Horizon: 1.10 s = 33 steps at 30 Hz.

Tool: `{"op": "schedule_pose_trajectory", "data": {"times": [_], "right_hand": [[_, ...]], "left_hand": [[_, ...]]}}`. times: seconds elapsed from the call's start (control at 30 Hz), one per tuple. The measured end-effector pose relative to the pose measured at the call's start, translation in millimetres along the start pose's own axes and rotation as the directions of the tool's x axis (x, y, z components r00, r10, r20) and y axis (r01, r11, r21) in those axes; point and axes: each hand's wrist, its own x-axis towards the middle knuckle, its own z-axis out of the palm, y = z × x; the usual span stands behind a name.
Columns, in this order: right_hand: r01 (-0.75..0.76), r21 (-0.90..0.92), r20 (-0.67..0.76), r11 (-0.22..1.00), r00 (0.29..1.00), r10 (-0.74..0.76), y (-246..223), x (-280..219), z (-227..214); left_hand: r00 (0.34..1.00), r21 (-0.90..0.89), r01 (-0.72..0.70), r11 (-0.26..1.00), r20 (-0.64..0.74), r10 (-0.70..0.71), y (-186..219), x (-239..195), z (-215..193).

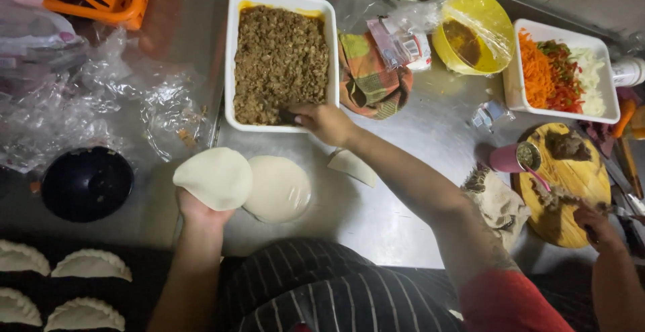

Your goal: The person separates round dough sheets from plastic wrap, scoops seasoned ground meat onto each sheet using a spoon, and folds the sheets to form filled pockets. A second person slices cooked meat on a cutting board nearby.

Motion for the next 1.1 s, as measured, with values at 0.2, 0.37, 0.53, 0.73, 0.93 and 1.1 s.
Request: {"op": "schedule_pose_trajectory", "data": {"times": [0.2,0.37,0.53,0.73,0.93,1.1], "right_hand": [[-0.100,0.173,-0.010,0.980,0.995,0.104,8,-2,18],[-0.175,0.721,0.098,0.671,0.984,0.151,31,-12,36],[-0.172,0.921,0.087,0.349,0.965,0.247,22,-29,34],[0.064,0.897,-0.177,0.438,0.959,0.223,21,-35,13],[0.078,-0.343,-0.591,0.936,0.757,-0.279,12,-54,13],[-0.079,-0.575,-0.632,0.814,0.675,-0.381,9,-63,20]], "left_hand": [[0.999,-0.009,0.025,1.000,0.029,-0.025,13,19,13],[0.997,-0.022,0.046,0.999,0.063,-0.045,25,40,26],[0.996,-0.049,0.047,0.998,0.076,-0.043,28,92,61],[0.992,-0.105,0.039,0.994,0.123,-0.026,-11,144,119],[0.989,-0.170,0.037,0.985,0.149,-0.011,-49,164,146],[0.989,-0.200,0.028,0.979,0.149,0.002,-55,164,144]]}}
